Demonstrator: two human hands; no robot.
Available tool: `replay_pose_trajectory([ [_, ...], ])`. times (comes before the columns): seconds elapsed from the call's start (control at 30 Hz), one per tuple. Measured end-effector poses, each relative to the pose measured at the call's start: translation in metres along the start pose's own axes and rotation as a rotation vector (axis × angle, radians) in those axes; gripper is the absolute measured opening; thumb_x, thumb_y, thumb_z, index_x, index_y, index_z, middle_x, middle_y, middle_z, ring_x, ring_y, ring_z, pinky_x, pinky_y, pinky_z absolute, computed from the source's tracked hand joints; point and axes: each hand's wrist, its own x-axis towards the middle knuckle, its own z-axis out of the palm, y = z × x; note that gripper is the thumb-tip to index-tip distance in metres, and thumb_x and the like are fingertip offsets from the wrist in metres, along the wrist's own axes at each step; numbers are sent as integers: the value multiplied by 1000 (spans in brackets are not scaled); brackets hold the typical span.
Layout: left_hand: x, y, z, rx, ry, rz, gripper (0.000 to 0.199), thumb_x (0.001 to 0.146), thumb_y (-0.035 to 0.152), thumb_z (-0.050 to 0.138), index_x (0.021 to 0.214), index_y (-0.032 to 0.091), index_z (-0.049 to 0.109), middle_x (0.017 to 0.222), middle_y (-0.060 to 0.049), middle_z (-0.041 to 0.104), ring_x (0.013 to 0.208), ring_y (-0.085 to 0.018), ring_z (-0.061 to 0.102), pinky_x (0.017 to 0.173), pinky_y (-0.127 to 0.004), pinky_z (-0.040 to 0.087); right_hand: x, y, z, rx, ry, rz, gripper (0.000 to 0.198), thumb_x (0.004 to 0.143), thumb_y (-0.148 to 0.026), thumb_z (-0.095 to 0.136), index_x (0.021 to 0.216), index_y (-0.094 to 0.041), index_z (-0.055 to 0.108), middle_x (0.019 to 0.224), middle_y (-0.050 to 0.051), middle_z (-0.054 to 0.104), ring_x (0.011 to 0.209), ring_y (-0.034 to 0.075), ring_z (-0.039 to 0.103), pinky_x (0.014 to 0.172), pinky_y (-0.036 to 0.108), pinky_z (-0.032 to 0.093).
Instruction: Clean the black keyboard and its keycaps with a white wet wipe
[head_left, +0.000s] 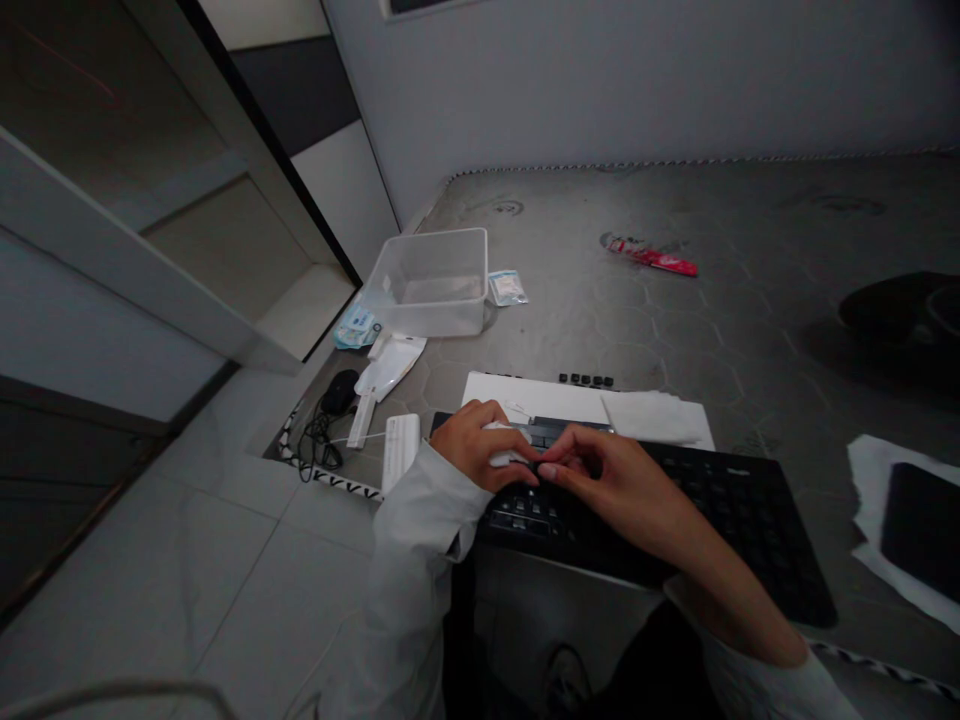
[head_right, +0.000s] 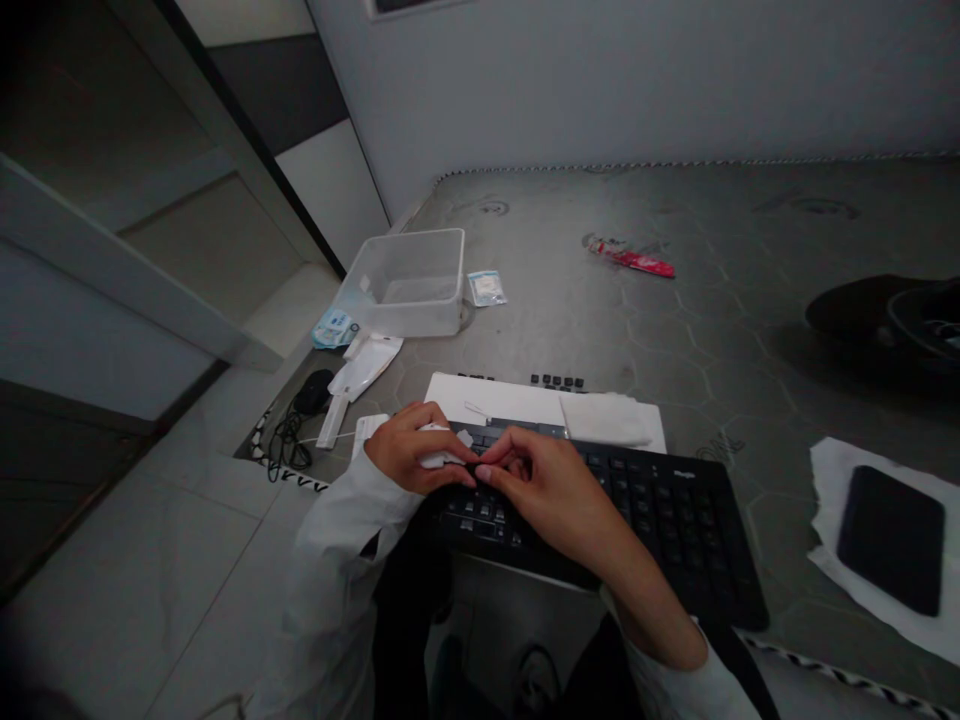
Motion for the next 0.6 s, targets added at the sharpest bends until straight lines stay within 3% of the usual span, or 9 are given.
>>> replay_pose_trajectory([
  [0.2, -3, -5, 0, 63, -5, -196, 13, 72, 38, 85, 80, 28, 81, 77, -2, 66, 76, -18, 64, 71, -30, 50, 0, 1, 5, -43, -29, -19, 6, 87, -25, 66, 90, -20, 67, 75, -1, 69, 67, 13, 60, 62, 25, 43],
  [0.33, -4, -8, 2, 106, 42, -304, 14, 70, 39, 86, 77, 28, 80, 75, -1, 65, 74, -16, 64, 69, -28, 48, -2, -3, 9, -110, -75, -10, 7, 87, -19, 65, 92, -20, 70, 74, -2, 70, 66, 13, 62, 61, 24, 44],
  [0.6, -3, -4, 2, 101, 7, -350, 12, 72, 36, 85, 78, 27, 80, 74, 0, 62, 71, -15, 62, 68, -26, 47, -3, -6, 21, -349, -51, 88, 4, 81, -23, 76, 83, -26, 78, 75, -2, 73, 70, 17, 66, 65, 28, 41],
])
